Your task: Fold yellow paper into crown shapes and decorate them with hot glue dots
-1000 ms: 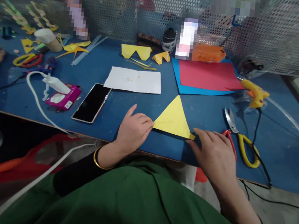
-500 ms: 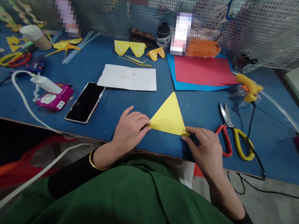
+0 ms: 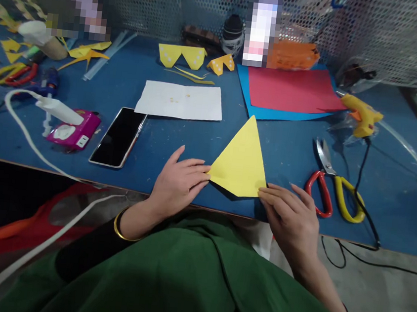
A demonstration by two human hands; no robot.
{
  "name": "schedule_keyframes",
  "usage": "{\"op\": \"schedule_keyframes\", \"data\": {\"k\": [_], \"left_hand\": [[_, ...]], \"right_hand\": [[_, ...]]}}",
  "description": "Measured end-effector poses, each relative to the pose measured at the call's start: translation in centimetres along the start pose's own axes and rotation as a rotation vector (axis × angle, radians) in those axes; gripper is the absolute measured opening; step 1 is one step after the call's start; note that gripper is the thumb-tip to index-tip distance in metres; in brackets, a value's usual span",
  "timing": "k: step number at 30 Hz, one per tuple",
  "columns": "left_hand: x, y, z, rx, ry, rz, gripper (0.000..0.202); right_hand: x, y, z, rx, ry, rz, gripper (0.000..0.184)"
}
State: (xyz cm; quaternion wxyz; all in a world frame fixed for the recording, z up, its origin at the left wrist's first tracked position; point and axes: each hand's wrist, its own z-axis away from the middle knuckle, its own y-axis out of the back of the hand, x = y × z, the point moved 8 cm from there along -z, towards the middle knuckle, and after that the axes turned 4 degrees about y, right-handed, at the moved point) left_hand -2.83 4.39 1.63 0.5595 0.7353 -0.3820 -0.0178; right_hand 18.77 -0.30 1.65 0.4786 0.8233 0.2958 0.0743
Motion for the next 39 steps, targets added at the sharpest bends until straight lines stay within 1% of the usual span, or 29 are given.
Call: {"op": "schedule_keyframes", "data": {"k": [3, 5, 7, 8, 10, 13, 15, 19, 22, 26, 28, 31, 34, 36, 39], "left_hand": [[-0.2, 0.3, 0.1, 0.034, 0.046, 0.0, 0.008], [-0.7, 0.6, 0.1, 0.061, 0.129, -0.012, 0.003], [-1.3, 0.9, 0.2, 0.078, 0.214, -0.026, 0.016], [-1.4, 1.0, 0.2, 0.085, 0.236, -0.032, 0.021], [-1.2, 1.1, 0.1, 0.095, 0.215, -0.042, 0.019], [-0.4, 1.0, -0.1, 0.091, 0.115, -0.055, 0.004], [-0.2, 0.7, -0.3, 0.074, 0.085, -0.051, 0.005], [-0.4, 0.3, -0.4, 0.065, 0.088, -0.014, 0.009], [-0.4, 0.3, -0.4, 0.061, 0.086, -0.003, 0.009], [-0.5, 0.1, -0.5, 0.021, 0.101, 0.008, 0.008], [-0.6, 0.1, -0.5, 0.014, 0.116, 0.014, 0.008], [-0.7, -0.1, -0.6, 0.006, 0.128, 0.02, 0.008], [-0.8, -0.2, -0.6, 0.004, 0.13, 0.025, 0.009], [-0.9, -0.3, -0.6, 0.008, 0.133, 0.031, 0.008], [-1.2, -0.5, -0.6, -0.011, 0.15, 0.048, 0.007]], "right_hand": [[-0.2, 0.1, -0.1, 0.006, 0.004, 0.028, 0.013], [-0.2, 0.1, -0.1, 0.008, 0.004, 0.029, 0.013], [-0.3, 0.1, -0.1, 0.011, 0.007, 0.023, 0.014], [-0.3, 0.1, -0.1, 0.012, 0.01, 0.023, 0.014], [-0.3, 0.1, -0.1, 0.014, 0.017, 0.03, 0.013], [-0.4, 0.1, -0.1, 0.01, 0.034, 0.048, 0.013], [-0.5, 0.1, -0.2, 0.003, 0.042, 0.055, 0.012], [-0.9, 0.4, -1.0, 0.005, 0.045, 0.127, 0.006], [-1.6, 0.0, -2.1, -0.013, 0.066, 0.16, 0.004], [-2.6, -1.5, -3.5, -0.045, 0.097, 0.052, 0.009], [-2.7, -2.3, -3.8, -0.057, 0.067, -0.001, 0.009], [-2.5, -3.1, -4.0, -0.071, -0.013, -0.092, 0.007], [-2.4, -3.8, -4.0, -0.098, -0.088, -0.171, 0.01], [-2.6, -4.3, -4.3, -0.122, -0.109, -0.206, 0.01], [-3.4, -4.9, -5.1, -0.128, -0.097, -0.231, 0.006]]}}
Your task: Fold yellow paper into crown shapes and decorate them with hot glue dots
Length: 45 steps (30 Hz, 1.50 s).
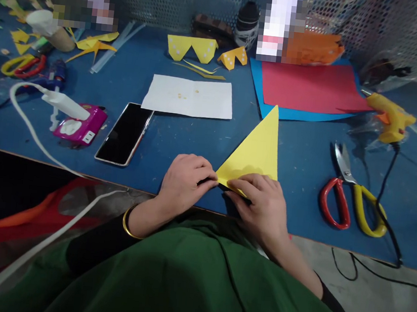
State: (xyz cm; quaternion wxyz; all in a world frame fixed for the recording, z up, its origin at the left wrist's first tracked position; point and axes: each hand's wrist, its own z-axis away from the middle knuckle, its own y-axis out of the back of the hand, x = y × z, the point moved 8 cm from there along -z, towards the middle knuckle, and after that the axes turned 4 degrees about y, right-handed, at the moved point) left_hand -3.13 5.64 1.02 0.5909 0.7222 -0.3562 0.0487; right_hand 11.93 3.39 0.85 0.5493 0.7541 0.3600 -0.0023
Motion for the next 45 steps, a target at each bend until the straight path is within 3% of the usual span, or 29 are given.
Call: {"op": "schedule_keyframes", "data": {"k": [11, 20, 32, 40, 45], "left_hand": [[-1.2, 0.0, 0.1, -0.038, 0.131, 0.093, 0.01], [-1.0, 0.0, 0.1, -0.047, 0.132, 0.073, 0.004], [-1.1, -0.2, -0.1, -0.041, 0.131, 0.017, 0.015], [-1.6, 0.3, -0.2, -0.027, 0.155, 0.123, 0.009], [-1.1, -0.2, -0.2, -0.049, 0.149, 0.042, 0.009]], "right_hand": [[-0.3, -0.6, -1.9, -0.002, -0.039, 0.044, 0.02], [-0.6, -0.4, -1.9, 0.022, -0.019, 0.01, 0.018], [0.1, -0.9, -2.6, -0.064, -0.132, 0.098, 0.02], [0.1, -0.7, -3.0, -0.077, -0.083, 0.049, 0.021], [-0.3, -0.4, -2.8, -0.023, -0.034, 0.065, 0.021]]}}
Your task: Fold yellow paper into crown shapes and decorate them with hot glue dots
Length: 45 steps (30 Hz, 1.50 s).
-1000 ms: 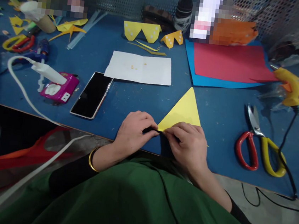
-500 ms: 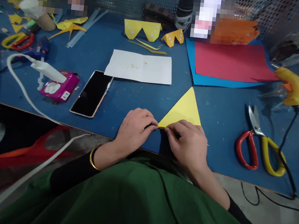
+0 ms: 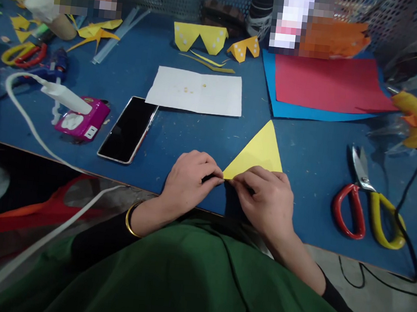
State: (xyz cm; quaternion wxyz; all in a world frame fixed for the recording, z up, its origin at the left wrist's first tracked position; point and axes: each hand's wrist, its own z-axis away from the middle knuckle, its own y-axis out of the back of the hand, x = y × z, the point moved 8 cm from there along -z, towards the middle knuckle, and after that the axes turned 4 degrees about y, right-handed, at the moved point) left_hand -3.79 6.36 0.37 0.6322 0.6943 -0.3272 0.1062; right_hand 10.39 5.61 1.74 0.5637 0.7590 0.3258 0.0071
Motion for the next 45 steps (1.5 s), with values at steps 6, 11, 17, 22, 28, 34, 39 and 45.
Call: {"op": "schedule_keyframes", "data": {"k": [6, 11, 17, 22, 28, 34, 39, 45], "left_hand": [[0.4, -0.2, -0.4, -0.011, 0.028, -0.068, 0.015], [0.5, -0.3, -0.7, -0.039, 0.057, -0.058, 0.009], [0.3, 0.3, -1.2, -0.026, 0.165, 0.085, 0.007], [1.1, 1.6, -2.0, 0.057, 0.201, 0.328, 0.008], [1.7, 2.5, -3.4, 0.122, 0.242, 0.559, 0.011], [2.9, 1.8, -5.9, 0.066, 0.347, 1.038, 0.012], [4.2, 3.5, -9.7, 0.227, 0.286, 1.15, 0.016], [1.5, 4.1, -13.7, 0.708, 0.335, 1.175, 0.023]], "right_hand": [[0.8, 0.4, 0.4, 0.032, -0.048, 0.103, 0.014], [4.9, 1.5, 2.6, 0.052, -0.196, 0.069, 0.027], [5.4, 3.9, 3.7, 0.245, -0.121, 0.111, 0.033], [0.0, 4.5, 2.6, 0.307, 0.253, 0.385, 0.036], [0.1, 5.0, 0.7, 0.334, 0.349, 0.506, 0.027], [1.6, 6.1, -1.1, 0.389, 0.342, 0.513, 0.018], [5.5, 9.1, -3.0, 0.509, 0.013, 0.202, 0.015], [12.3, 9.7, -6.6, 0.673, -0.408, -0.671, 0.019]]}}
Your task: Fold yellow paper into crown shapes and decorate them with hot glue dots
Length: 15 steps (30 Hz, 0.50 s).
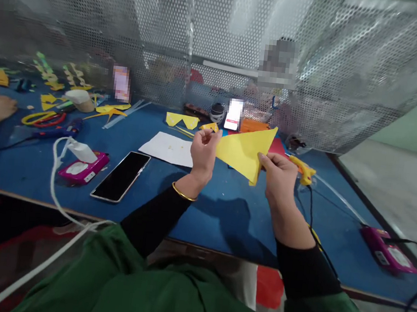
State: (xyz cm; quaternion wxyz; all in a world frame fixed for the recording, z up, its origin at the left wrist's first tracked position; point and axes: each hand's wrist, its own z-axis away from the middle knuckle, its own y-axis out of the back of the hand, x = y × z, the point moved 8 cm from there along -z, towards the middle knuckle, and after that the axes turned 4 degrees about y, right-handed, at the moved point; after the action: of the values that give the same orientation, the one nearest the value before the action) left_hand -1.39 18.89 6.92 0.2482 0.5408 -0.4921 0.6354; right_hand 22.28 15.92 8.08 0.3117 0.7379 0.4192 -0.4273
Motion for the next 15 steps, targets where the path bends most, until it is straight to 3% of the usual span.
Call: {"op": "schedule_keyframes", "data": {"k": [2, 3, 5, 9, 15], "left_hand": [[-1.4, 0.4, -0.5, 0.088, 0.044, -0.023, 0.038], [-2.1, 0.3, -0.4, 0.072, 0.08, -0.037, 0.045], [-3.8, -1.0, 0.3, -0.115, 0.184, -0.087, 0.047], [-6.5, -3.1, 3.0, -0.44, 0.298, -0.162, 0.031], [-8.3, -3.0, 3.8, -0.501, 0.297, -0.309, 0.022]], "right_hand": [[0.7, -0.6, -1.2, 0.04, -0.018, -0.059, 0.023], [1.2, -0.8, -1.5, 0.062, -0.033, -0.09, 0.025], [2.3, -1.5, -1.5, 0.1, -0.064, -0.143, 0.029], [4.2, -3.1, 0.3, 0.103, -0.137, -0.228, 0.033], [5.3, -3.2, 1.2, 0.068, -0.206, -0.315, 0.031]]}}
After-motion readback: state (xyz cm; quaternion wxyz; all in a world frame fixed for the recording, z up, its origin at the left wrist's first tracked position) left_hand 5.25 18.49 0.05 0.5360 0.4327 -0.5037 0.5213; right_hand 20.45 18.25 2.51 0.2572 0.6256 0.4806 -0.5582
